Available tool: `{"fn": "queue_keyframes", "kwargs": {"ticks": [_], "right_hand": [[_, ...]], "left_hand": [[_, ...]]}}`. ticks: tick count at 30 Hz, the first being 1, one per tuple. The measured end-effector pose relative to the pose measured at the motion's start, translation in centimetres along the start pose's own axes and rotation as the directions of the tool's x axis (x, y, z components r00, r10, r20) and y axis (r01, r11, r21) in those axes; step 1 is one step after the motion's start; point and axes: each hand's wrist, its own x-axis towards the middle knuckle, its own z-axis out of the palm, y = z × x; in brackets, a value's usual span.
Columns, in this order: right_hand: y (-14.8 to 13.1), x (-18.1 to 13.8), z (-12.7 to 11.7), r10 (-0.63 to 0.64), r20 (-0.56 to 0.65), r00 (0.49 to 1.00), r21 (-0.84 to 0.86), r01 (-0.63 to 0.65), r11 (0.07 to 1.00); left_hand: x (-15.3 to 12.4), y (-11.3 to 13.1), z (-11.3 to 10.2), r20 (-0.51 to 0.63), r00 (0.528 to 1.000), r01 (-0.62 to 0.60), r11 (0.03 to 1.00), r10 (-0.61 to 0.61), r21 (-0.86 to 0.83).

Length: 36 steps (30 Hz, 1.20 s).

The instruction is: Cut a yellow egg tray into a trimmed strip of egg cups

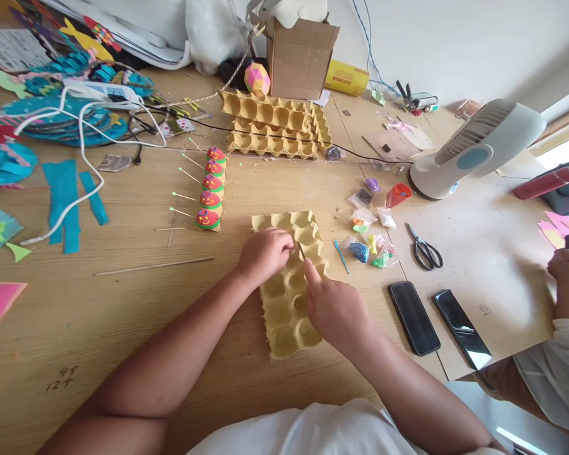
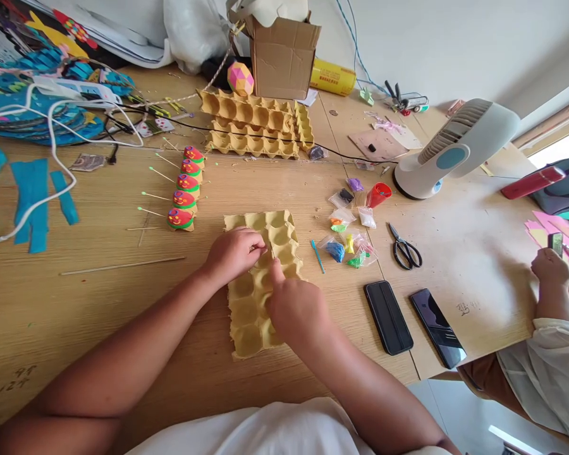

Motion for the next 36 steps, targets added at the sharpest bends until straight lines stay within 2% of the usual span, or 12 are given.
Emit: {"fn": "queue_keyframes", "kwargs": {"ticks": [4, 10, 15, 22, 36], "right_hand": [[-0.1, 0.4, -0.1, -0.009, -0.032, 0.999, -0.006, 0.009, 1.0], [0.1, -0.1, -0.2, -0.012, 0.002, 1.0, -0.003, 0.012, 1.0], [-0.1, 0.7, -0.1, -0.012, -0.063, 0.998, -0.025, 0.01, 1.0], [0.1, -0.4, -0.1, -0.022, 0.011, 1.0, -0.005, 0.022, 1.0], [0.4, 0.9, -0.1, -0.019, -0.058, 0.998, 0.006, 0.019, 1.0]], "left_hand": [[-0.1, 0.1, -0.1, 0.003, 1.0, -0.01, 1.0, 0.01, 0.015], [-0.1, 0.2, 0.0, -0.014, 1.0, 0.013, 1.0, -0.013, 0.022], [-0.1, 0.1, 0.1, -0.022, 0.999, -0.024, 0.999, 0.024, 0.025], [-0.1, 0.1, 0.3, -0.029, 1.0, 0.012, 0.999, -0.01, 0.044], [-0.2, 0.1, 0.1, -0.029, 0.999, -0.029, 0.999, 0.03, 0.027]]}}
